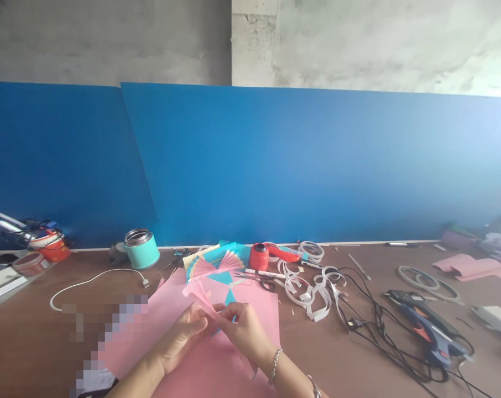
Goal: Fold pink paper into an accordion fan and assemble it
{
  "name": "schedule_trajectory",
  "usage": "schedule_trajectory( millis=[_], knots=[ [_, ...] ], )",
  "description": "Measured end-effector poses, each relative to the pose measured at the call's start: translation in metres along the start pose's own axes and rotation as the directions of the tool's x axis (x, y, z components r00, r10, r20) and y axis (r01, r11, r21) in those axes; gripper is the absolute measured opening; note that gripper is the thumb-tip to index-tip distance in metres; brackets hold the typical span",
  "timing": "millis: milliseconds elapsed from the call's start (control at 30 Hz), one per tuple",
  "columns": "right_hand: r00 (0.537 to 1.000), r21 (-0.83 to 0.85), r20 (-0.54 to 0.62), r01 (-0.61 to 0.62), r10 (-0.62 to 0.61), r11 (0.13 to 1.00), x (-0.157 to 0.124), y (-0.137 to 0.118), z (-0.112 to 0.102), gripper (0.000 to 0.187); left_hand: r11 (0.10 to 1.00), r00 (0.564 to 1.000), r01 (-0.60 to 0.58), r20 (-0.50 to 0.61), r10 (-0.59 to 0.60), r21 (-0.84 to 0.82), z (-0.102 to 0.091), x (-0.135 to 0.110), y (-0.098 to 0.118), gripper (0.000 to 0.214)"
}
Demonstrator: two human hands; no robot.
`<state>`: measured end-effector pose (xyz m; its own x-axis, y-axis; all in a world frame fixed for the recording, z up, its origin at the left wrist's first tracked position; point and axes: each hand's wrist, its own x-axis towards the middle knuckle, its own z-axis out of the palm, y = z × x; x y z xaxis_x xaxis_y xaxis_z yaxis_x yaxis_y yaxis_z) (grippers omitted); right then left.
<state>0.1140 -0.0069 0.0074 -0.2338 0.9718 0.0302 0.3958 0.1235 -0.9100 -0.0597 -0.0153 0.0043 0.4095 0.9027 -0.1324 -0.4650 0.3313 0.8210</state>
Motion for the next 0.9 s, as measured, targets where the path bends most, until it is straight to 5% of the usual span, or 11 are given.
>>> schedule_trajectory(
  millis=[100, 200, 400, 600, 767, 900],
  knots=[
    [1.000, 0.045, -0.002, 0.001, -0.001, 0.999, -0.002, -0.003, 0.002, 0.032, 0.998, 1.000, -0.010, -0.007, 0.011, 0.069, 0.009, -0.001, -0.001, 0.057],
    [1.000, -0.004, -0.001, -0.003, 0.003, 1.000, -0.003, -0.008, 0.001, 0.033, 0.981, 0.987, -0.026, -0.149, 0.055, 0.190, 0.004, 0.004, -0.006, 0.036],
    [0.985, 0.027, 0.076, -0.157, 0.154, 0.987, 0.002, -0.005, -0.005, 0.022, 0.968, 0.866, -0.118, -0.453, 0.210, 0.223, -0.017, 0.013, -0.009, 0.034],
    [0.994, 0.075, 0.054, -0.102, 0.098, 0.992, -0.001, -0.004, -0.002, 0.023, 0.962, 0.939, -0.039, -0.320, 0.128, 0.270, -0.004, 0.007, -0.001, 0.037],
    [0.999, -0.014, -0.002, -0.036, 0.036, 0.999, 0.002, -0.005, -0.008, 0.020, 0.950, 0.864, -0.052, -0.463, 0.198, 0.308, -0.006, 0.004, 0.005, 0.045],
    [0.999, -0.043, -0.032, -0.015, 0.013, 0.999, 0.006, 0.000, -0.012, 0.021, 0.938, 0.849, -0.050, -0.480, 0.220, 0.342, -0.021, 0.006, 0.004, 0.050]
  ],
)
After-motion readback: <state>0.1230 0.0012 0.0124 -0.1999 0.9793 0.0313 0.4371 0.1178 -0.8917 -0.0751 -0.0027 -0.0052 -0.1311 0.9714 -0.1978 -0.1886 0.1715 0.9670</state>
